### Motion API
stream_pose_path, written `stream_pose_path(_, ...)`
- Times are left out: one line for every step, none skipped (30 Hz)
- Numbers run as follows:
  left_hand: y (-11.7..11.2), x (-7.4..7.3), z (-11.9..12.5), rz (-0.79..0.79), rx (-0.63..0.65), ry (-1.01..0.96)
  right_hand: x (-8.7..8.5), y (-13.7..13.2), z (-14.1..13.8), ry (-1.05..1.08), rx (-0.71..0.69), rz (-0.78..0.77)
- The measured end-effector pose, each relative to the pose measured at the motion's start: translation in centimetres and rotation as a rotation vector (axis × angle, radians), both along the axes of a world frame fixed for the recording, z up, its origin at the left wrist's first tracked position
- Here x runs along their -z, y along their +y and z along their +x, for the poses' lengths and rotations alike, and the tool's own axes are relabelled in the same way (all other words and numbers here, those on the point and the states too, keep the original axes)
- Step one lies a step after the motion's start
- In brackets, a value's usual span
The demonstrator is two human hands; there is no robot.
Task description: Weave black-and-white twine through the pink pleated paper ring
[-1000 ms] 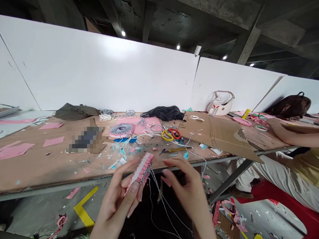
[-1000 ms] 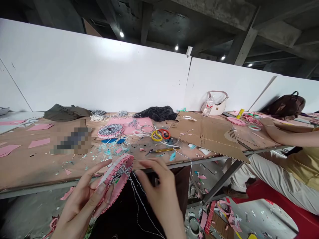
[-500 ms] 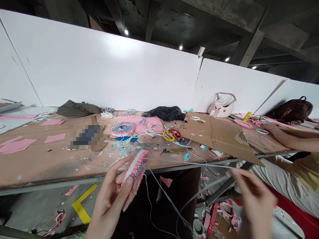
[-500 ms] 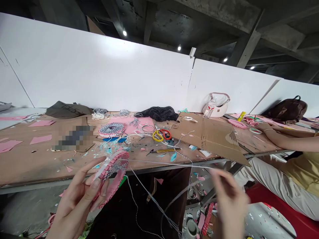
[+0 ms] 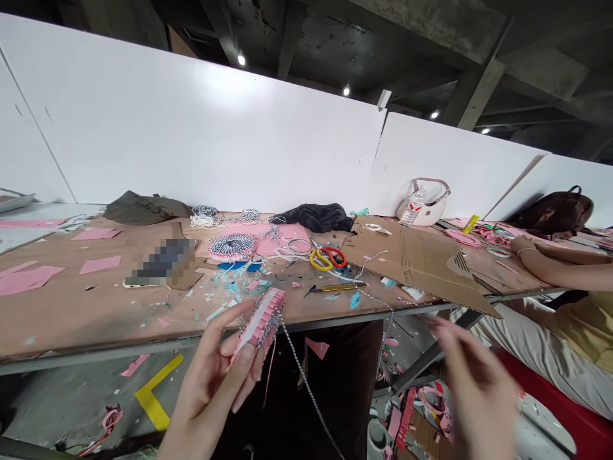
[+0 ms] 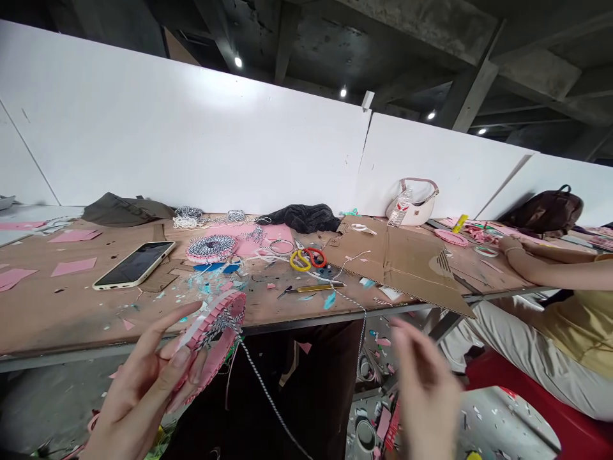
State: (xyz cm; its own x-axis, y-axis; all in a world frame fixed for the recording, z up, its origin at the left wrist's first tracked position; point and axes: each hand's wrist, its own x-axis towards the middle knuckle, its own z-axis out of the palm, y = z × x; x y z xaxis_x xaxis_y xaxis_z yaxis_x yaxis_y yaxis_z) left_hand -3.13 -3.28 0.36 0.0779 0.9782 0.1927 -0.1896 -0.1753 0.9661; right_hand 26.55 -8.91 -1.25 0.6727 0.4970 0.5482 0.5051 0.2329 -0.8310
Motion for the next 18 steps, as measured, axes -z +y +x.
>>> stream_pose_path(-0.1, 0.0, 0.1, -0.007, 0.009, 0.002, -0.3, 1.7, -2.2, -0.024, -0.148, -0.014)
stream_pose_path(-0.1, 0.0, 0.1, -0.015, 0.019, 0.001, -0.7, 3.2, -4.5, -0.067, -0.334, -0.038)
stream_pose_path(-0.2, 0.1, 0.2, -0.020, 0.027, -0.004, -1.3, 4.4, -6.9, -0.111, -0.501, -0.045)
stream_pose_path(-0.2, 0.1, 0.2, -0.026, 0.036, -0.010, -2.0, 5.4, -9.0, -0.129, -0.626, -0.046)
stream_pose_path(-0.2, 0.1, 0.2, -0.032, 0.044, -0.016, -2.7, 6.0, -10.8, -0.135, -0.715, -0.048)
stream_pose_path(-0.2, 0.2, 0.2, -0.036, 0.052, -0.023, -3.3, 6.4, -12.1, -0.131, -0.765, -0.044)
stream_pose_path(-0.2, 0.2, 0.2, -0.038, 0.061, -0.029, -3.7, 6.6, -13.0, -0.123, -0.786, -0.042)
stream_pose_path(-0.1, 0.2, 0.2, -0.035, 0.070, -0.033, -4.0, 6.6, -13.3, -0.120, -0.789, -0.042)
stream_pose_path(-0.1, 0.2, 0.1, -0.026, 0.078, -0.036, -4.1, 6.6, -13.3, -0.126, -0.778, -0.040)
stream_pose_path(0.0, 0.2, 0.1, -0.015, 0.082, -0.037, -4.1, 6.6, -13.0, -0.143, -0.760, -0.035)
stream_pose_path(0.0, 0.2, 0.0, -0.004, 0.085, -0.036, -4.0, 6.5, -12.5, -0.165, -0.737, -0.030)
stream_pose_path(0.0, 0.1, 0.0, 0.004, 0.088, -0.034, -3.8, 6.4, -11.9, -0.183, -0.707, -0.025)
stream_pose_path(0.0, -0.1, 0.0, 0.003, 0.089, -0.035, -3.6, 6.3, -11.2, -0.191, -0.669, -0.013)
stream_pose_path(0.0, -0.4, 0.0, -0.006, 0.080, -0.042, -3.4, 6.2, -10.6, -0.185, -0.623, 0.007)
stream_pose_path(-0.1, -0.6, 0.1, -0.019, 0.063, -0.054, -3.2, 6.1, -10.0, -0.164, -0.573, 0.032)
stream_pose_path(-0.1, -0.9, 0.0, -0.036, 0.039, -0.071, -3.2, 6.0, -9.4, -0.132, -0.522, 0.064)
stream_pose_path(-0.1, -1.3, 0.0, -0.053, 0.016, -0.090, -3.1, 5.8, -8.8, -0.093, -0.468, 0.100)
stream_pose_path(-0.1, -1.5, -0.1, -0.074, -0.003, -0.110, -3.2, 5.6, -8.2, -0.053, -0.414, 0.130)
